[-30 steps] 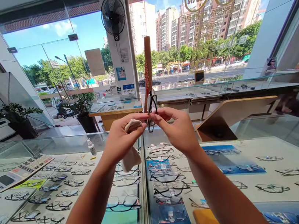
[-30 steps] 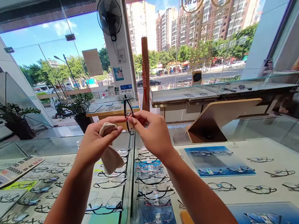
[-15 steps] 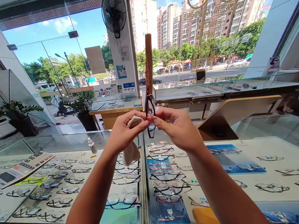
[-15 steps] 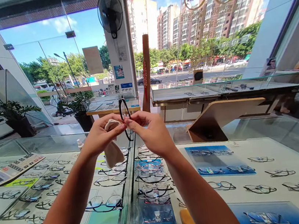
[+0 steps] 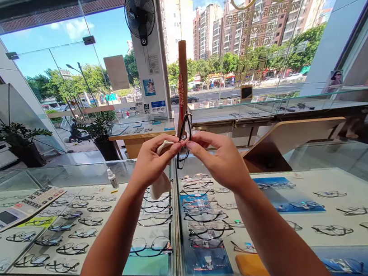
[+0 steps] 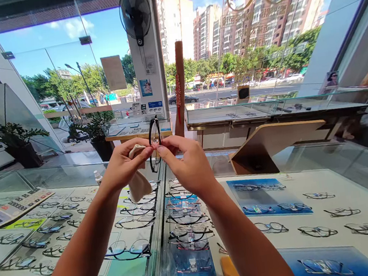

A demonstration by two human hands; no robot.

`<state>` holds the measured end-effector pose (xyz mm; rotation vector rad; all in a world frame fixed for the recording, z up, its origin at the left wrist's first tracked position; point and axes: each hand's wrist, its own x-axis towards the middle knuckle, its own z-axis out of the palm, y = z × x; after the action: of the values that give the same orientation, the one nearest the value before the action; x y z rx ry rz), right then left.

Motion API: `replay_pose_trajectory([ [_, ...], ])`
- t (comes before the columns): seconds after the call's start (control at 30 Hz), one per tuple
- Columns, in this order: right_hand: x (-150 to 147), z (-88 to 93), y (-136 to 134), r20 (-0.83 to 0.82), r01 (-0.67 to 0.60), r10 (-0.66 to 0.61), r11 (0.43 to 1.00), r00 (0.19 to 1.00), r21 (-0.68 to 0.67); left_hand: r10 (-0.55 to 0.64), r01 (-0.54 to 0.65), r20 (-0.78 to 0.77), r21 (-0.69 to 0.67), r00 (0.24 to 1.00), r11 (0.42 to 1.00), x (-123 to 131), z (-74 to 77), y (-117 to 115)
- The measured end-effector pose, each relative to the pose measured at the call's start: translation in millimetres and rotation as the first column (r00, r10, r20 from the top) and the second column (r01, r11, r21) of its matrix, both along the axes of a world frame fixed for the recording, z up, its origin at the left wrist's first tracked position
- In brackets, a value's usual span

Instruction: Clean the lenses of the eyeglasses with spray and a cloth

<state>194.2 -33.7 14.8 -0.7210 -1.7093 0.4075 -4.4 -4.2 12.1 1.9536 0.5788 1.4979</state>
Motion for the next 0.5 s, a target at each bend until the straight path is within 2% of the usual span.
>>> replay_pose_trajectory([
  [0.13, 3.2, -2.0, 1.5, 0.053, 0.099, -0.101, 0.994, 0.993, 0.052, 0.023, -0.023, 0.001, 0.004, 1.000, 1.000, 1.9, 0.0, -2.3],
  [0.37, 6.1, -1.9, 3.9, 0.069, 0.092, -0.092, 0.996, 0.993, -0.005, 0.071, -0.071, -0.008, -0.045, 0.997, 0.996, 2.3, -2.5, -3.0],
  [0.5, 9.5, -1.4, 3.5, 0.028, 0.152, -0.151, 0.988, 0.988, -0.036, 0.127, -0.127, -0.019, -0.028, 0.992, 0.991, 0.0, -2.1, -0.6],
])
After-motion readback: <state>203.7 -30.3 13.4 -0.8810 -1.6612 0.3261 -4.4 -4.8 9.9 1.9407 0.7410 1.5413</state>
